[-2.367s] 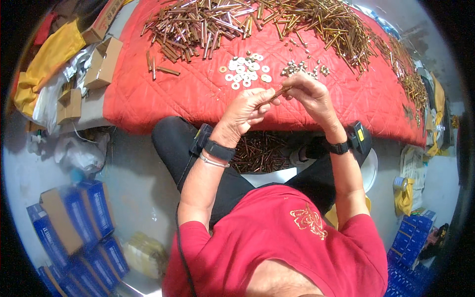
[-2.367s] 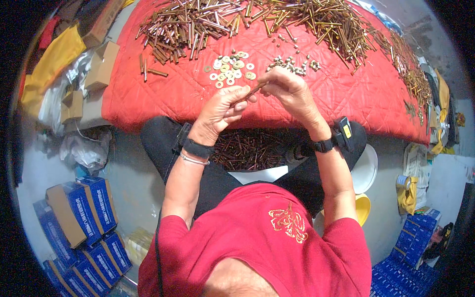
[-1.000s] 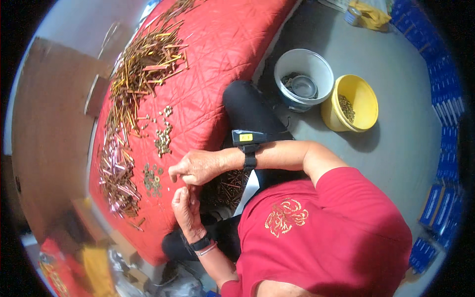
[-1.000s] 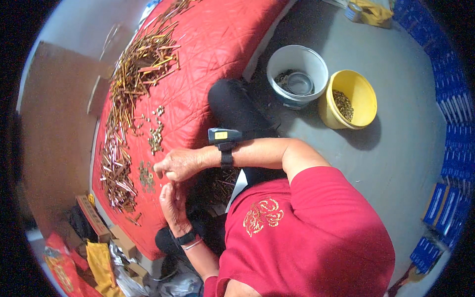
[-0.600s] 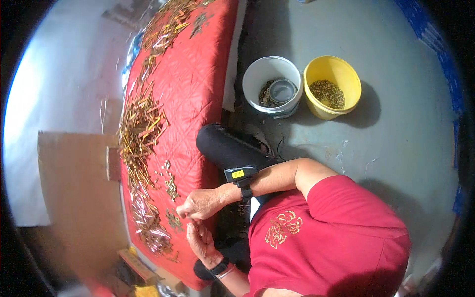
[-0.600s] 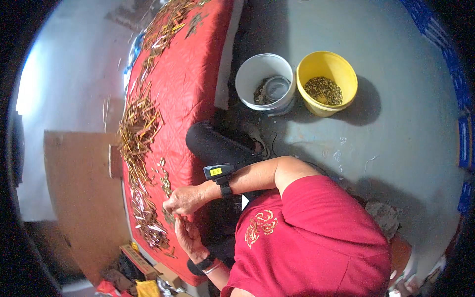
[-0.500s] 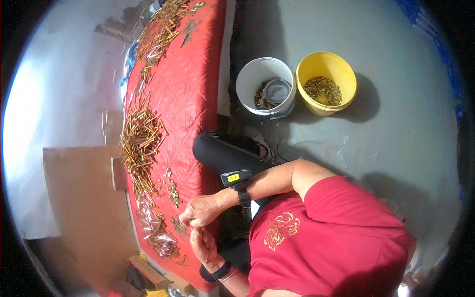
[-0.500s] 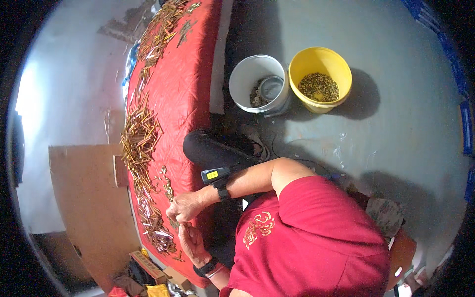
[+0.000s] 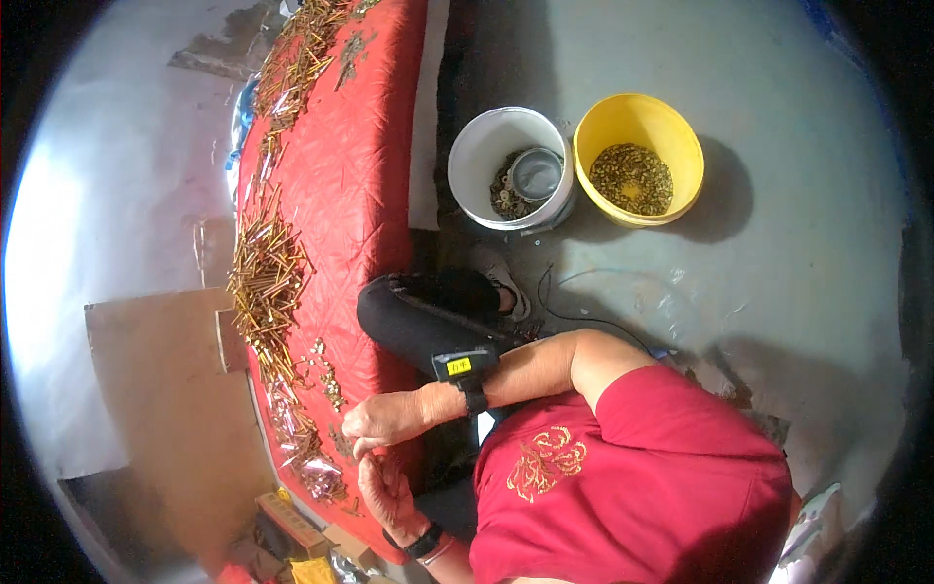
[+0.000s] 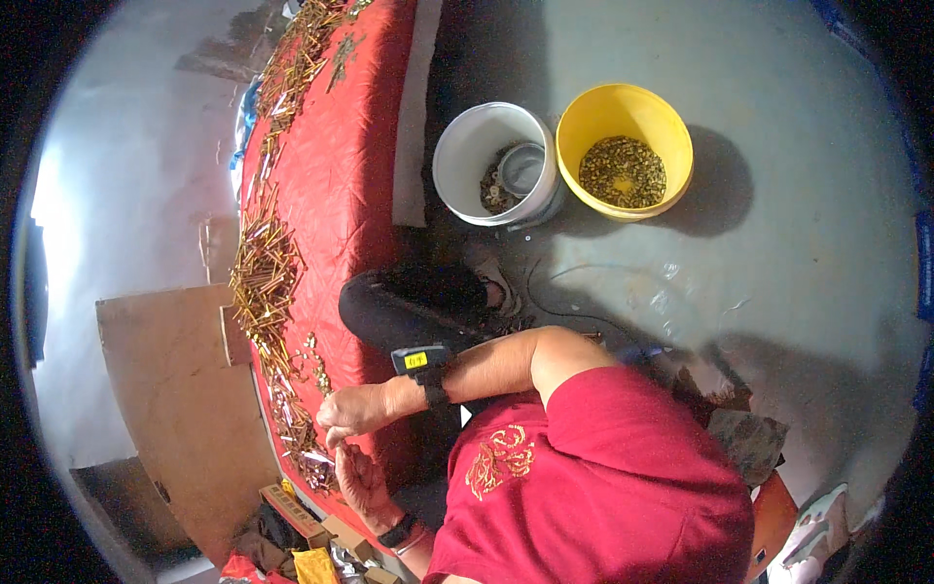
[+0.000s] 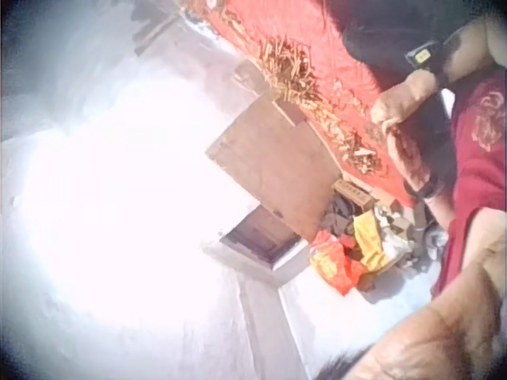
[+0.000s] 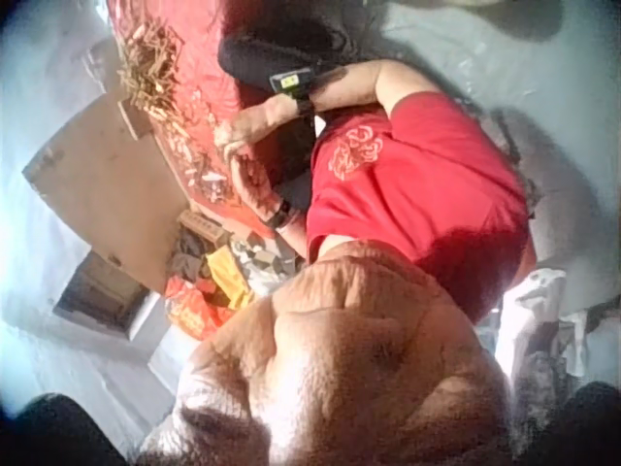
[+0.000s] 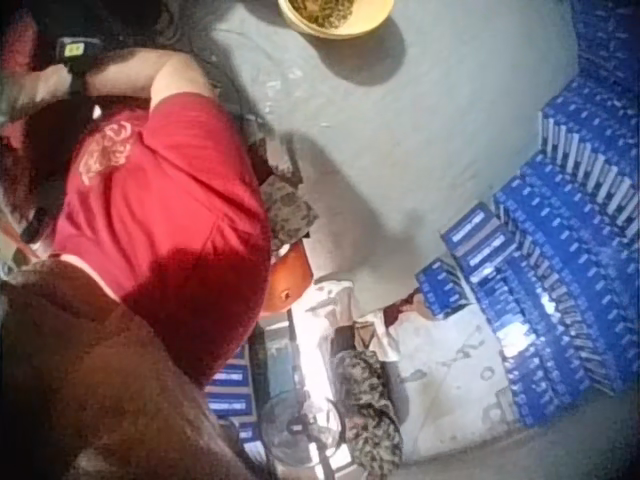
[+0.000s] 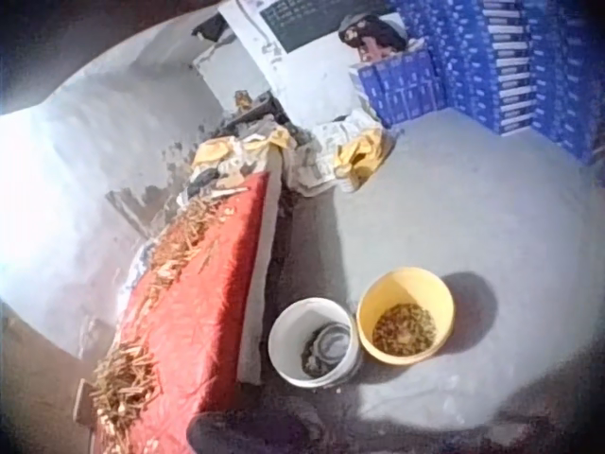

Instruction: Assembling washers and small metal components onto bolts or threaded rods.

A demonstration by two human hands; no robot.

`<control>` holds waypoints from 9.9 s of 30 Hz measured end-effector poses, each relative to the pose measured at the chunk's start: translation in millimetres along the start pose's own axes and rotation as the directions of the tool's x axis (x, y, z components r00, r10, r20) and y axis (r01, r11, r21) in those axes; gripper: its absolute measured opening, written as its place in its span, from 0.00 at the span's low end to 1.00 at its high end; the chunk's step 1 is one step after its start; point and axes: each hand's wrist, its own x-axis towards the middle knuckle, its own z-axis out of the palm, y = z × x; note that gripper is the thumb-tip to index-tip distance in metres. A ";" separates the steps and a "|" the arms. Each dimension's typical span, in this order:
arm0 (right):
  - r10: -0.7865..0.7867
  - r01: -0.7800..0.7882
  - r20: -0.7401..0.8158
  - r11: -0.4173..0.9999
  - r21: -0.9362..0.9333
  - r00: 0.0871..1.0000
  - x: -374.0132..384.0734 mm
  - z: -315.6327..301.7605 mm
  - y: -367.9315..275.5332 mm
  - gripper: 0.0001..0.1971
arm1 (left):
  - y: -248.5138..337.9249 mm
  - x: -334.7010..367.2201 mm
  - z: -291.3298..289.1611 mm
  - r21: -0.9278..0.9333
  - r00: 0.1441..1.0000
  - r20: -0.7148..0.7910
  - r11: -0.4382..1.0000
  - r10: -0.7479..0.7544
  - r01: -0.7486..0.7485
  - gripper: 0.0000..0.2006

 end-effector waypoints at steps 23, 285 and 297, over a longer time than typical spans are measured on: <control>-0.226 0.258 -0.237 0.959 0.115 0.945 1.2 2.0 -6.0 0.13 | 9.0 -4.9 -1.3 -0.026 0.991 0.010 0.991 -0.134 0.134 0.11; 0.128 -0.089 0.202 0.977 -0.193 0.971 201.7 12.9 138.1 0.17 | 127.6 -31.5 -388.3 0.493 0.824 -0.495 0.870 0.277 0.003 0.17; -0.061 0.313 0.634 0.903 -0.294 0.771 69.6 144.1 108.6 0.15 | 143.0 -195.4 -436.3 0.487 0.678 -0.703 0.840 0.215 0.238 0.17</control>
